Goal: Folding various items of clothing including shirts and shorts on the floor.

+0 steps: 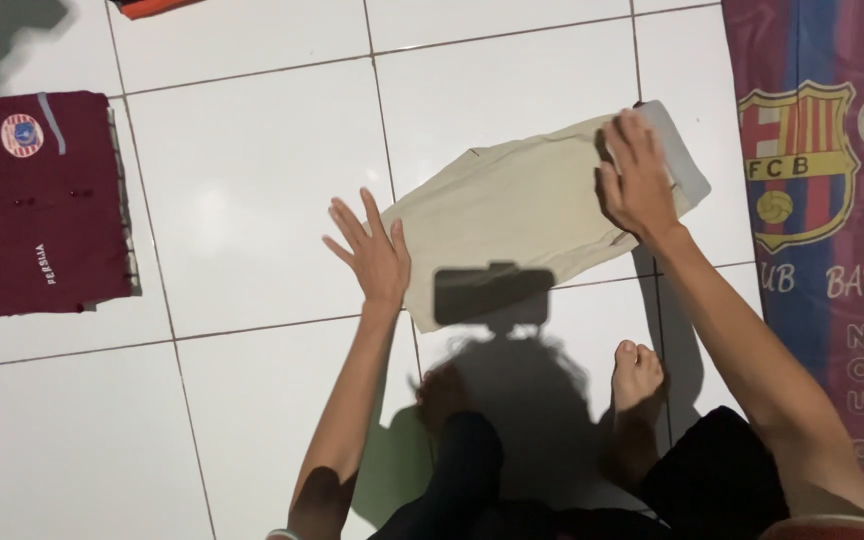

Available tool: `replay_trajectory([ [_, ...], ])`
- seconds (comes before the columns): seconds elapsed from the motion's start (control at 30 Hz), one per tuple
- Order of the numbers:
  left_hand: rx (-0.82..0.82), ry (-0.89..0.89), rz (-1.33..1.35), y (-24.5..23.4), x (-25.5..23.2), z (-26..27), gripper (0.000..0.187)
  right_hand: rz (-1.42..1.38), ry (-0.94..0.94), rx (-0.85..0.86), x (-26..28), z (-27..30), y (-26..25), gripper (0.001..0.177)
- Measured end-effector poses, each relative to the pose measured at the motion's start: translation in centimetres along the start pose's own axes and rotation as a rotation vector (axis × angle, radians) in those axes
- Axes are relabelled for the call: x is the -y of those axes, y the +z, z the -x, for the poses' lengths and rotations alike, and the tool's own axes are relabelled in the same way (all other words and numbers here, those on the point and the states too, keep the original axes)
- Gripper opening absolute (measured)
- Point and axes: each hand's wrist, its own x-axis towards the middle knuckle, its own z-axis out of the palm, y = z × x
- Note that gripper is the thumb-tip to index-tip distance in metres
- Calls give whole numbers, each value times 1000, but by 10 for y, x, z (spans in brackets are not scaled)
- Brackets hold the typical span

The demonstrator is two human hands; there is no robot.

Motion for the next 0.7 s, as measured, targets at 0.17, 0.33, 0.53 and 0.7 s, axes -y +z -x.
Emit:
replay_trajectory([
  [0.17, 74, 139, -221, 14, -30, 45, 81, 29, 133, -122, 3, 19, -16, 63],
  [0.33, 253, 304, 60, -5, -48, 73, 89, 112, 202, 79, 4, 25, -15, 70],
  [0.53, 225, 288, 54, -15, -43, 71, 93, 114, 203, -28, 32, 18, 3, 66],
  [0.7, 62, 381, 130, 21, -69, 61, 86, -111, -86, 61, 100, 13, 67, 62],
])
